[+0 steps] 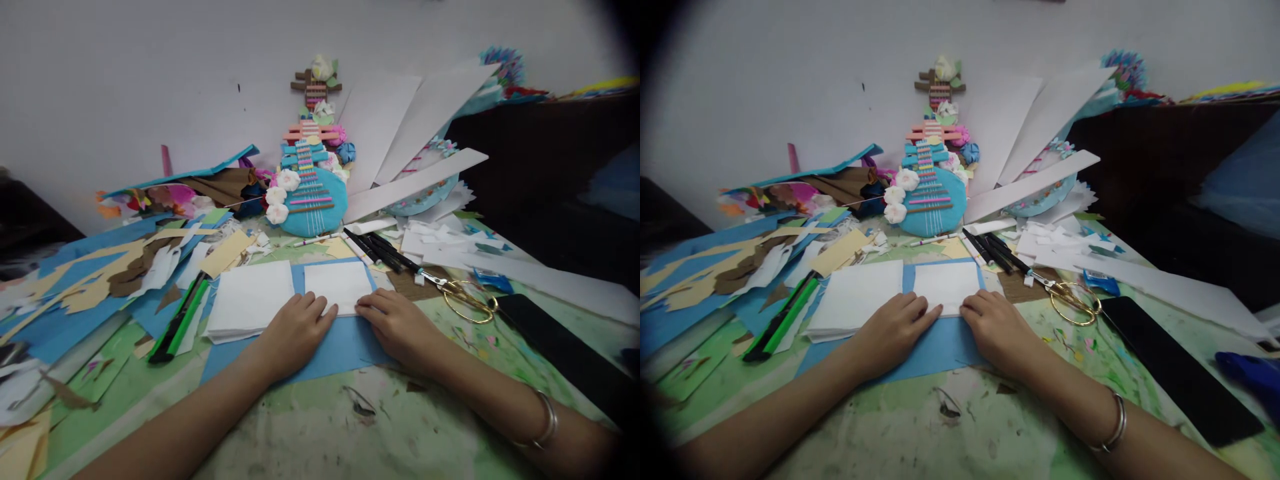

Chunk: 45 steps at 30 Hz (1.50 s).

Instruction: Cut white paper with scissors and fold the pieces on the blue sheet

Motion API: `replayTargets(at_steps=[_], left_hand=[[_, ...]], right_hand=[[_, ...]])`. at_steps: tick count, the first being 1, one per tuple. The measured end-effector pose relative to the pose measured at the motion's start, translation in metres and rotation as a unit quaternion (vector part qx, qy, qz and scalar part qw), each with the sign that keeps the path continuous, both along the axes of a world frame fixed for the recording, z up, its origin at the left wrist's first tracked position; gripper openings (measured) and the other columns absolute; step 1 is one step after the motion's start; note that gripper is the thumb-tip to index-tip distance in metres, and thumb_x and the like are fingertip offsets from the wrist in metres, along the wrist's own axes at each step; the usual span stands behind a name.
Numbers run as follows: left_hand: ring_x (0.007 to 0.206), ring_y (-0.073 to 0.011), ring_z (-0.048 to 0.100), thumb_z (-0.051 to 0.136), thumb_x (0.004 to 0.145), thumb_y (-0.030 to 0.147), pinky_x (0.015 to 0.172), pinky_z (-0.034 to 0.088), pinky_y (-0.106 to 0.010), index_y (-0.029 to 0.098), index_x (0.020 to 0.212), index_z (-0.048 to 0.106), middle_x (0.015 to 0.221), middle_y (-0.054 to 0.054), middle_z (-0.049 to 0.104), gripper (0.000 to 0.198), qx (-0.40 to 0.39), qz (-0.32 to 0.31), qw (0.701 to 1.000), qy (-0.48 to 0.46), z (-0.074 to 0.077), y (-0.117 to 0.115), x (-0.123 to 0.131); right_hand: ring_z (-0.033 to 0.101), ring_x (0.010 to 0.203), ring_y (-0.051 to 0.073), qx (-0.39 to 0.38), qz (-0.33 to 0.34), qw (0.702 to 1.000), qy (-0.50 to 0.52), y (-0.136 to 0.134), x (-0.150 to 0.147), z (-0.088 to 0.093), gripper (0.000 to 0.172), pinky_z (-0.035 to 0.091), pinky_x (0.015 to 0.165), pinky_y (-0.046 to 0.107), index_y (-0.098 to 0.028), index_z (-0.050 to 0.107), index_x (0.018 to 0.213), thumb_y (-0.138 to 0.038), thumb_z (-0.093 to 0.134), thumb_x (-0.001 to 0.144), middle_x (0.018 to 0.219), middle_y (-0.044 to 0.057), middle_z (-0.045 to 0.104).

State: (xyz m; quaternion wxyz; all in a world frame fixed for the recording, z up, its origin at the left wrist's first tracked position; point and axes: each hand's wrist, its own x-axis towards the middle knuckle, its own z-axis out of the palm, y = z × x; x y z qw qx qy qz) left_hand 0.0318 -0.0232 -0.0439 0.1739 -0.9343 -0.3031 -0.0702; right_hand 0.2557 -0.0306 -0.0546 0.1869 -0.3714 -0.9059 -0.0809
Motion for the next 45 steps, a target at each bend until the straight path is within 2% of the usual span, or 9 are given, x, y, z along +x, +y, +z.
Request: replayTargets(at_steps=[6,11,16,18,22,26,36,41,45], left_hand=[[0.085,-0.0232,0.052,0.043,0.086,0.01,0.072,0.045,-0.036,0.008,0.096,0.06,0.09,-0.012,0.059,0.02,0.027,-0.007,0.999,-0.022,-0.004,0.001,0.0],[0.093,-0.0233,0.055,0.04,0.09,0.013,0.076,0.044,-0.037,0.008,0.109,0.056,0.099,-0.013,0.062,0.026,0.028,-0.032,0.999,-0.023,-0.003,-0.003,0.002],[0.098,-0.0248,0.057,0.04,0.089,0.011,0.077,0.045,-0.037,0.006,0.117,0.053,0.11,-0.015,0.062,0.032,0.007,0.019,1.0,0.009,-0.002,-0.015,0.011],[0.1,-0.026,0.056,0.042,0.09,0.018,0.081,0.045,-0.038,0.006,0.117,0.053,0.112,-0.015,0.061,0.032,-0.003,0.047,0.999,-0.001,-0.004,-0.021,0.016],[0.107,-0.0295,0.054,0.047,0.087,0.042,0.094,0.04,-0.044,0.005,0.116,0.055,0.118,-0.017,0.059,0.048,-0.025,0.082,0.996,-0.041,-0.01,-0.026,0.022],[0.113,-0.0305,0.052,0.049,0.086,0.041,0.096,0.038,-0.043,0.005,0.119,0.053,0.123,-0.019,0.056,0.049,-0.02,0.088,0.995,-0.034,-0.017,-0.029,0.023],[0.12,-0.0341,0.047,0.045,0.088,0.04,0.096,0.04,-0.046,0.004,0.123,0.051,0.127,-0.021,0.054,0.05,-0.004,0.132,0.99,-0.04,-0.027,-0.041,0.028],[0.115,-0.0341,0.05,0.043,0.088,0.044,0.092,0.041,-0.045,0.003,0.125,0.05,0.123,-0.022,0.055,0.056,-0.004,0.166,0.985,-0.035,-0.024,-0.042,0.028],[0.107,-0.0348,0.054,0.042,0.087,0.045,0.089,0.04,-0.046,-0.001,0.121,0.053,0.118,-0.025,0.057,0.058,0.009,0.158,0.987,-0.017,-0.019,-0.041,0.028]], right_hand=[[0.053,0.087,0.02,0.004,-0.01,1.0,-0.017,-0.003,-0.003,0.001,0.02,0.045,0.079,0.035,-0.012,0.065,0.095,-0.009,0.048,0.086,0.094,0.012,0.064],[0.052,0.089,0.021,0.017,-0.006,1.0,-0.017,-0.004,-0.004,0.0,0.02,0.045,0.078,0.035,-0.011,0.065,0.099,-0.011,0.048,0.086,0.096,0.012,0.064],[0.052,0.085,0.021,0.021,-0.013,0.999,-0.035,-0.006,-0.005,0.0,0.023,0.047,0.077,0.036,-0.01,0.063,0.104,-0.011,0.049,0.086,0.098,0.013,0.064],[0.053,0.086,0.021,0.028,-0.002,0.999,-0.039,-0.007,-0.007,0.001,0.026,0.048,0.077,0.037,-0.009,0.06,0.11,-0.012,0.049,0.087,0.102,0.014,0.063],[0.052,0.104,0.026,0.056,0.052,0.996,-0.038,-0.012,-0.014,-0.001,0.031,0.047,0.087,0.041,-0.005,0.057,0.115,-0.017,0.051,0.087,0.114,0.018,0.06],[0.052,0.112,0.028,0.082,0.067,0.993,-0.053,-0.018,-0.02,-0.005,0.033,0.045,0.094,0.04,0.001,0.057,0.114,-0.015,0.053,0.085,0.117,0.021,0.06],[0.062,0.101,0.027,0.087,-0.02,0.993,-0.082,-0.022,-0.022,-0.009,0.033,0.05,0.087,0.038,0.001,0.059,0.111,-0.015,0.053,0.083,0.109,0.022,0.065],[0.064,0.094,0.027,0.08,-0.08,0.988,-0.101,-0.025,-0.022,-0.007,0.032,0.049,0.085,0.039,0.0,0.063,0.106,-0.022,0.05,0.087,0.1,0.021,0.068],[0.064,0.093,0.028,0.078,-0.099,0.987,-0.097,-0.026,-0.022,-0.006,0.033,0.048,0.086,0.041,-0.001,0.064,0.105,-0.025,0.049,0.088,0.1,0.021,0.068]])
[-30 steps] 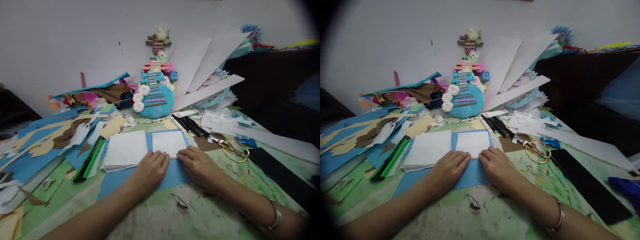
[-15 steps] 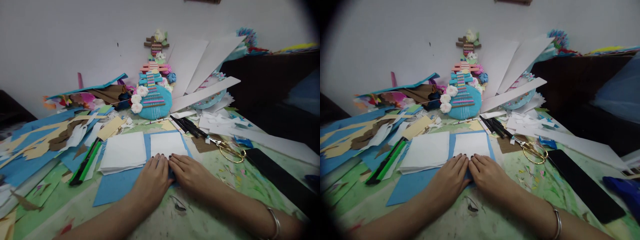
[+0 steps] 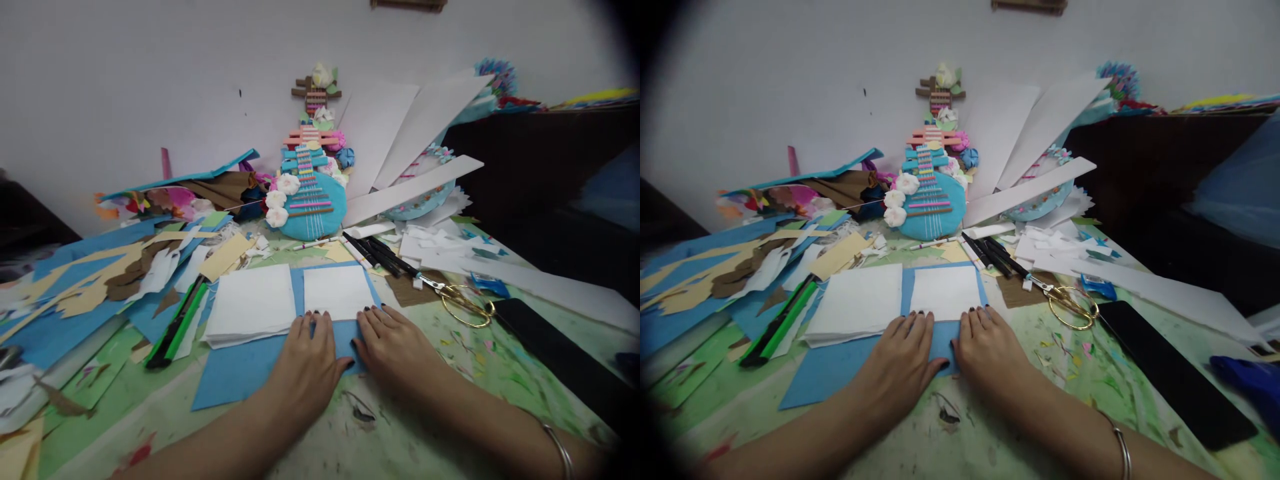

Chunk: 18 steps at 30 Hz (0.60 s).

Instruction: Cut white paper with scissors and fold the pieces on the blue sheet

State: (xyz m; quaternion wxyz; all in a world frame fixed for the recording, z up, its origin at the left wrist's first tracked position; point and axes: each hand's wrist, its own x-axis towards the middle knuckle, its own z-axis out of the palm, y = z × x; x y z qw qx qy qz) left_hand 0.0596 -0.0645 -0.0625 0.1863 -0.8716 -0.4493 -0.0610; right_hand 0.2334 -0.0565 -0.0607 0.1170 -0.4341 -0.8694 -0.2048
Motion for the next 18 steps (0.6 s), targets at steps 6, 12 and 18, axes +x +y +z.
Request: replayTargets(at_steps=[6,12,18], left_hand=[[0.099,-0.0324,0.056,0.04,0.088,0.043,0.083,0.041,-0.045,0.001,0.116,0.056,0.112,-0.025,0.059,0.053,0.004,-0.012,1.0,0.004,0.0065,0.001,0.0007],[0.106,-0.0344,0.054,0.037,0.088,0.043,0.088,0.039,-0.046,-0.004,0.116,0.055,0.116,-0.028,0.057,0.057,-0.03,0.001,0.999,-0.017,0.0076,0.0009,0.0002],[0.12,-0.0365,0.046,0.04,0.087,0.047,0.093,0.038,-0.047,-0.004,0.122,0.048,0.128,-0.031,0.047,0.063,-0.05,0.022,0.998,-0.028,0.003,0.003,0.0016]], right_hand=[[0.066,0.083,0.026,-0.013,-0.017,1.0,-0.01,0.002,0.0023,0.0054,0.027,0.048,0.082,0.039,-0.003,0.067,0.095,-0.023,0.051,0.086,0.088,0.019,0.07],[0.063,0.091,0.028,-0.001,-0.024,0.999,-0.032,0.0018,0.0017,0.0063,0.031,0.042,0.09,0.043,0.0,0.066,0.101,-0.023,0.051,0.086,0.092,0.02,0.069],[0.057,0.105,0.027,0.01,-0.002,1.0,0.005,0.0068,0.006,0.0036,0.026,0.035,0.097,0.043,-0.005,0.068,0.096,-0.022,0.051,0.086,0.101,0.018,0.068]])
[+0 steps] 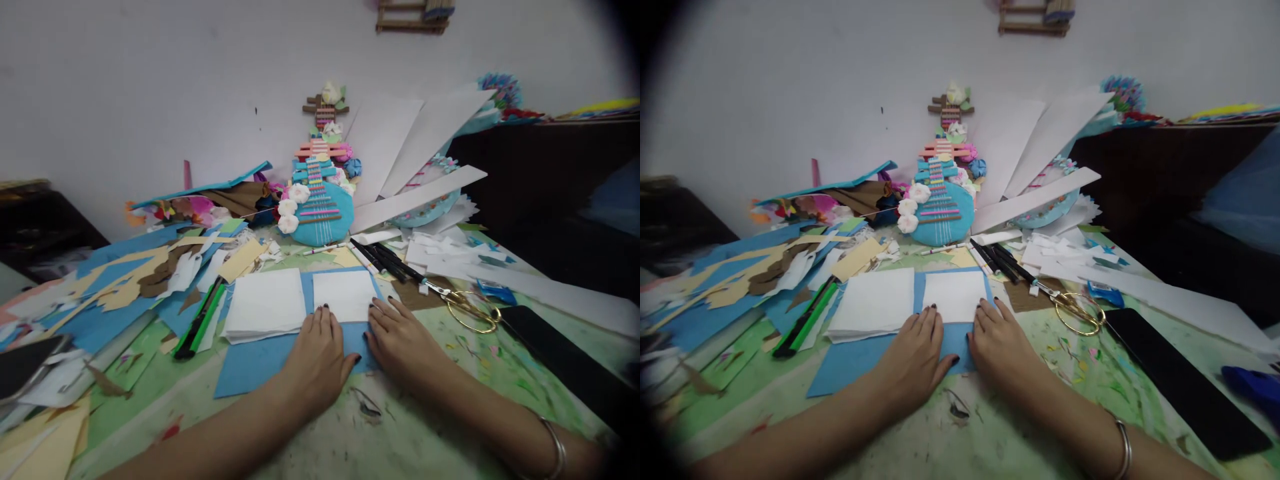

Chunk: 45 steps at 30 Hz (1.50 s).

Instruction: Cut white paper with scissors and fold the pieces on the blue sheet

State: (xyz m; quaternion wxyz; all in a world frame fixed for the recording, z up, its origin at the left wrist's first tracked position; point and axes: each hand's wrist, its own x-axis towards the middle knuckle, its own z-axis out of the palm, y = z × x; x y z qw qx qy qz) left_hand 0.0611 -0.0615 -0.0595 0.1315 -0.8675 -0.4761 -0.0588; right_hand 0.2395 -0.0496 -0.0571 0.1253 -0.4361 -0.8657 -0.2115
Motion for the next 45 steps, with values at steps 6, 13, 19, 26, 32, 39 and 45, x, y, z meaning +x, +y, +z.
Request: replayTargets(at_steps=[6,13,19,26,32,39,45], left_hand=[[0.115,-0.0397,0.05,0.043,0.085,0.05,0.092,0.038,-0.049,-0.009,0.123,0.047,0.121,-0.036,0.05,0.07,-0.024,0.028,0.999,0.022,0.002,-0.001,0.005],[0.092,-0.0313,0.063,0.041,0.086,0.049,0.098,0.031,-0.052,0.006,0.084,0.07,0.089,-0.023,0.069,0.052,-0.023,-0.021,0.999,0.02,0.017,-0.001,-0.004],[0.082,-0.0187,0.065,0.038,0.091,0.032,0.097,0.037,-0.037,0.016,0.088,0.068,0.084,-0.008,0.072,0.034,-0.031,-0.003,0.992,-0.121,0.044,0.036,-0.055],[0.094,-0.0254,0.059,0.063,0.07,0.041,0.079,0.042,-0.031,0.018,0.091,0.064,0.096,-0.008,0.067,0.031,-0.169,0.033,0.984,-0.044,0.054,0.053,-0.092],[0.095,-0.0237,0.058,0.057,0.074,0.033,0.08,0.041,-0.03,0.019,0.086,0.063,0.094,-0.007,0.066,0.019,-0.179,0.017,0.983,-0.036,0.056,0.05,-0.092],[0.082,-0.024,0.062,0.045,0.078,0.02,0.072,0.043,-0.033,0.014,0.078,0.064,0.085,-0.012,0.067,0.02,-0.123,0.028,0.991,0.033,0.05,0.048,-0.083],[0.085,-0.0226,0.063,0.037,0.088,0.02,0.077,0.047,-0.035,0.013,0.082,0.065,0.083,-0.011,0.069,0.029,0.012,0.057,0.997,-0.057,0.042,0.05,-0.073]], right_hand=[[0.063,0.082,0.021,-0.059,0.0,0.998,-0.012,0.006,0.007,0.009,0.022,0.034,0.094,0.041,-0.012,0.068,0.083,-0.014,0.046,0.086,0.079,0.011,0.07],[0.062,0.076,0.023,-0.08,-0.04,0.994,-0.058,0.004,0.005,0.015,0.023,0.031,0.091,0.042,-0.011,0.068,0.094,-0.017,0.048,0.084,0.071,0.012,0.068],[0.063,0.075,0.023,-0.1,-0.047,0.992,-0.056,0.003,0.005,0.025,0.023,0.033,0.088,0.04,-0.015,0.069,0.088,-0.018,0.046,0.086,0.073,0.01,0.069],[0.064,0.075,0.02,-0.111,-0.05,0.992,-0.041,0.003,0.008,0.032,0.024,0.035,0.086,0.036,-0.017,0.07,0.084,-0.018,0.047,0.086,0.071,0.009,0.069],[0.063,0.077,0.022,-0.12,-0.055,0.991,-0.035,0.002,0.008,0.032,0.021,0.037,0.081,0.035,-0.017,0.07,0.085,-0.019,0.049,0.085,0.072,0.009,0.069],[0.064,0.079,0.022,-0.138,-0.062,0.988,-0.027,0.0,0.008,0.037,0.021,0.037,0.083,0.036,-0.018,0.069,0.088,-0.019,0.048,0.086,0.076,0.008,0.07],[0.062,0.095,0.023,-0.072,-0.045,0.994,0.071,0.007,0.012,0.025,0.03,0.036,0.095,0.042,-0.012,0.06,0.115,-0.02,0.049,0.087,0.102,0.013,0.069]])
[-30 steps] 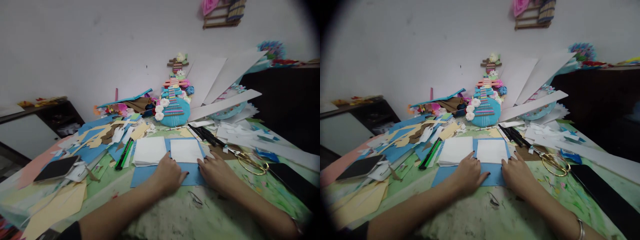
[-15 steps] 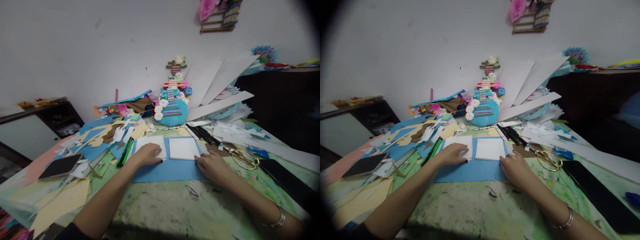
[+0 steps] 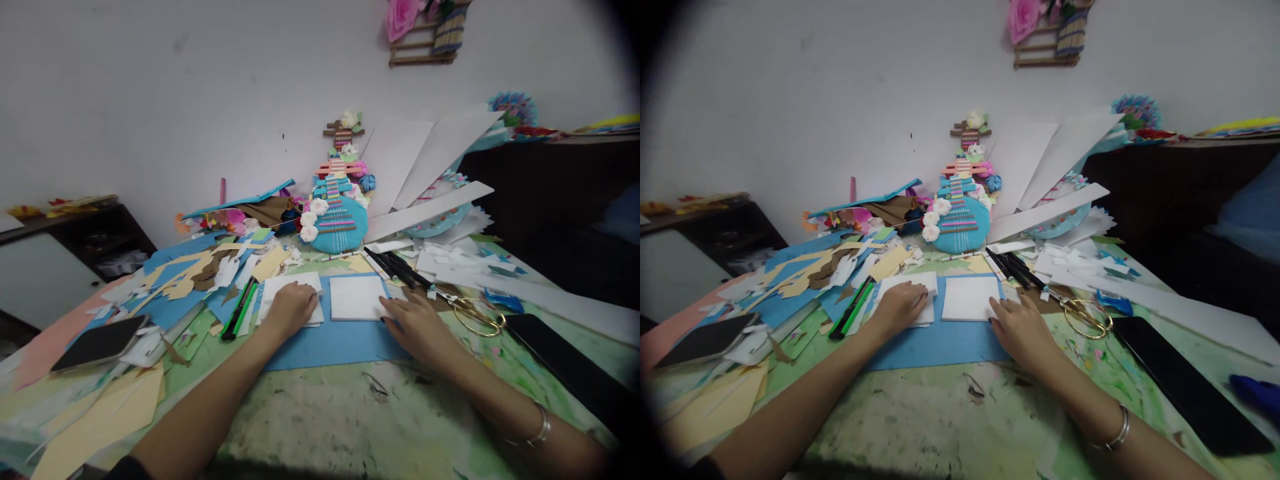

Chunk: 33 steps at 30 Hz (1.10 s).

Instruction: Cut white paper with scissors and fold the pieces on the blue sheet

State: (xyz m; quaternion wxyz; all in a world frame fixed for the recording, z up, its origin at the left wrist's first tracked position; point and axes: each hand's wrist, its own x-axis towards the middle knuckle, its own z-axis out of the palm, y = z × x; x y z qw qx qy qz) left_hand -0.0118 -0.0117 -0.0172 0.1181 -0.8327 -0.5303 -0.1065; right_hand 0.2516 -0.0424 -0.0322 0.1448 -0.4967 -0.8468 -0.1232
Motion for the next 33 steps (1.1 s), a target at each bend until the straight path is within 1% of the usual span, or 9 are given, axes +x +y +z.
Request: replayTargets(at_steps=[2,4,6,8,12,16,20,27,33], left_hand=[[0.095,-0.0201,0.062,0.037,0.09,0.018,0.087,0.046,-0.035,0.013,0.094,0.063,0.095,-0.011,0.069,0.027,0.089,-0.053,0.993,-0.055,-0.005,0.0,0.008],[0.106,-0.0186,0.059,0.038,0.09,0.015,0.096,0.043,-0.036,0.013,0.103,0.06,0.105,-0.011,0.067,0.026,0.167,-0.14,0.973,-0.073,-0.011,-0.002,0.02],[0.108,-0.0189,0.059,0.04,0.09,0.014,0.096,0.044,-0.039,0.014,0.106,0.06,0.107,-0.01,0.067,0.025,0.22,-0.224,0.948,-0.061,-0.019,-0.004,0.036],[0.104,-0.0198,0.061,0.043,0.089,0.014,0.091,0.047,-0.038,0.014,0.102,0.061,0.104,-0.009,0.068,0.022,0.252,-0.265,0.929,-0.049,-0.027,-0.007,0.051],[0.098,-0.0204,0.064,0.045,0.088,0.015,0.082,0.051,-0.035,0.013,0.098,0.061,0.099,-0.01,0.069,0.018,0.247,-0.272,0.93,-0.032,-0.039,-0.01,0.064],[0.091,-0.0205,0.065,0.049,0.085,0.013,0.077,0.053,-0.034,0.012,0.099,0.06,0.093,-0.009,0.07,0.018,0.222,-0.263,0.938,-0.032,-0.041,-0.01,0.06],[0.085,-0.02,0.066,0.05,0.084,0.012,0.077,0.052,-0.036,0.013,0.096,0.061,0.084,-0.007,0.07,0.016,0.199,-0.242,0.949,-0.034,-0.037,-0.011,0.051],[0.081,-0.017,0.066,0.046,0.086,0.013,0.086,0.049,-0.04,0.017,0.087,0.061,0.08,-0.005,0.069,0.015,0.174,-0.207,0.961,-0.055,-0.032,-0.009,0.033],[0.074,-0.0157,0.064,0.046,0.084,0.01,0.088,0.048,-0.04,0.017,0.078,0.06,0.069,-0.003,0.066,0.017,0.166,-0.212,0.962,-0.043,-0.031,-0.013,0.035]], right_hand=[[0.056,0.11,0.023,0.054,0.038,0.997,0.047,0.003,0.0,-0.004,0.039,0.034,0.1,0.043,-0.01,0.051,0.125,-0.02,0.049,0.088,0.119,0.015,0.061],[0.047,0.122,0.023,0.09,0.085,0.989,0.082,0.006,-0.002,-0.006,0.045,0.035,0.102,0.042,-0.01,0.044,0.132,-0.02,0.049,0.089,0.13,0.015,0.053],[0.04,0.128,0.023,0.103,0.134,0.981,0.098,0.007,-0.004,-0.008,0.047,0.036,0.102,0.042,-0.011,0.042,0.133,-0.017,0.049,0.088,0.134,0.014,0.05],[0.039,0.129,0.023,0.101,0.167,0.975,0.105,0.009,-0.005,-0.011,0.042,0.038,0.101,0.043,-0.014,0.048,0.129,-0.013,0.048,0.087,0.13,0.012,0.054],[0.055,0.115,0.023,0.092,0.188,0.972,0.106,0.015,-0.001,-0.018,0.027,0.044,0.094,0.044,-0.017,0.064,0.107,-0.011,0.048,0.087,0.11,0.009,0.067],[0.063,0.101,0.023,0.087,0.167,0.976,0.108,0.023,0.006,-0.023,0.026,0.048,0.089,0.044,-0.017,0.068,0.097,-0.007,0.048,0.084,0.101,0.008,0.071],[0.064,0.1,0.023,0.074,0.15,0.978,0.126,0.025,0.013,-0.024,0.029,0.052,0.087,0.041,-0.017,0.069,0.098,-0.005,0.049,0.081,0.101,0.008,0.071],[0.067,0.095,0.021,0.071,0.132,0.971,0.187,0.027,0.023,-0.025,0.03,0.055,0.085,0.034,-0.015,0.071,0.096,-0.005,0.048,0.08,0.104,0.012,0.069],[0.066,0.097,0.021,0.044,0.144,0.974,0.169,0.03,0.023,-0.028,0.035,0.054,0.087,0.035,-0.016,0.072,0.096,-0.001,0.046,0.076,0.105,0.012,0.069]])
